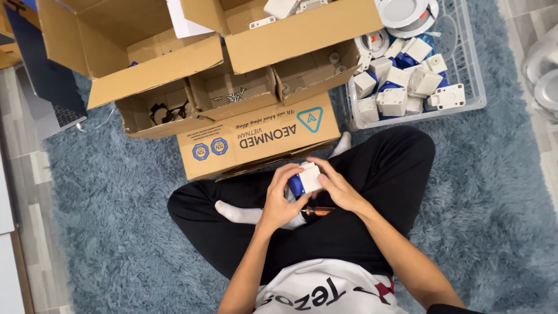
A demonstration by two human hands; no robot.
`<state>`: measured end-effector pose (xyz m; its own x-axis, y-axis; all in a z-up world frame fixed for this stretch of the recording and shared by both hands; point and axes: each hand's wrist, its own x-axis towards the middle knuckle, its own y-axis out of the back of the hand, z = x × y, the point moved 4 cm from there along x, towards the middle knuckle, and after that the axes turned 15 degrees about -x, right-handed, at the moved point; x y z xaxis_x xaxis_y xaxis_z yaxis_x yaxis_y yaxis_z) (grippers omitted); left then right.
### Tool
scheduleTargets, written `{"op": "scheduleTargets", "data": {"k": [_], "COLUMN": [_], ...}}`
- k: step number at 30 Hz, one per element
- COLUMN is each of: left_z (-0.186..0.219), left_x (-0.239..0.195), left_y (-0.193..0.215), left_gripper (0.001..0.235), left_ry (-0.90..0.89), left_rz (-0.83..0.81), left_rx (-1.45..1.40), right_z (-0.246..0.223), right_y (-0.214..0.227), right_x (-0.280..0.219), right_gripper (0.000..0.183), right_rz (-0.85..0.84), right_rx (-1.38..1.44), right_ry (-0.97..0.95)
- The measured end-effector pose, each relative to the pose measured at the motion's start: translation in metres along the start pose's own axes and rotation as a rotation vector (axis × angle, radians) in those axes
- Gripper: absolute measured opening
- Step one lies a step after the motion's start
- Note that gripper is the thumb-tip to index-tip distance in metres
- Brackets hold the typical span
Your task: The person sits on a rug and assembles a blue and white electrical component. They use an orange screwdriver to tighten screws on the component, then place it into a cardboard box. The person also handles a black electrical component.
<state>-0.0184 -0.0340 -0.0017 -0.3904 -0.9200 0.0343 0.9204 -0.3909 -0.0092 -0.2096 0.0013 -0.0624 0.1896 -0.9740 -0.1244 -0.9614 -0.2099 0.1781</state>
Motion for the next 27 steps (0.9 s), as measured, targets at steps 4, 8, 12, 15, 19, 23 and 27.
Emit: {"op": "scheduleTargets", "data": {"k": [4,8,12,15,19,23,27], "left_z": [0.011,0.008,-0.017,-0.039,-0.062,-0.077,-0.086], "left_x": [0.001,-0.003,-0.019,-0.038,-0.058,-0.077,-0.091], "left_y": [-0.005,-0.002,0.008,0.01,0.011,0.008,0.01], "left_gripper": [0.073,0.061,0.049,0.045,0.04,0.029,0.025], "left_ry": [-0.027,-0.031,-0.033,-0.028,-0.078,-0.011,-0.047], "left_rz": [-0.065,-0.149,-0.203,-0.249,-0.285,-0.342,-0.319], "left_rx": [-0.014,0.086,0.221,0.38,0.539,0.565,0.579], "right_z": [-0.005,-0.02,-0.062,-0.074,-0.064,-0.045,0.038], "right_y": [0.008,0.062,0.145,0.21,0.28,0.312,0.335], "right_x": [-0.006,-0.022,-0.026,-0.012,0.041,0.097,0.131], "right_gripper": [0.056,0.072,0.074,0.08,0.065,0.06,0.062], "right_rz": [0.026,0.136,0.266,0.421,0.585,0.759,0.735], "right_rx": [0.188,-0.041,-0.13,-0.175,-0.504,-0.991,-1.154], "right_ry": [-0.042,0.019,0.071,0.176,0.27,0.198,0.253]}}
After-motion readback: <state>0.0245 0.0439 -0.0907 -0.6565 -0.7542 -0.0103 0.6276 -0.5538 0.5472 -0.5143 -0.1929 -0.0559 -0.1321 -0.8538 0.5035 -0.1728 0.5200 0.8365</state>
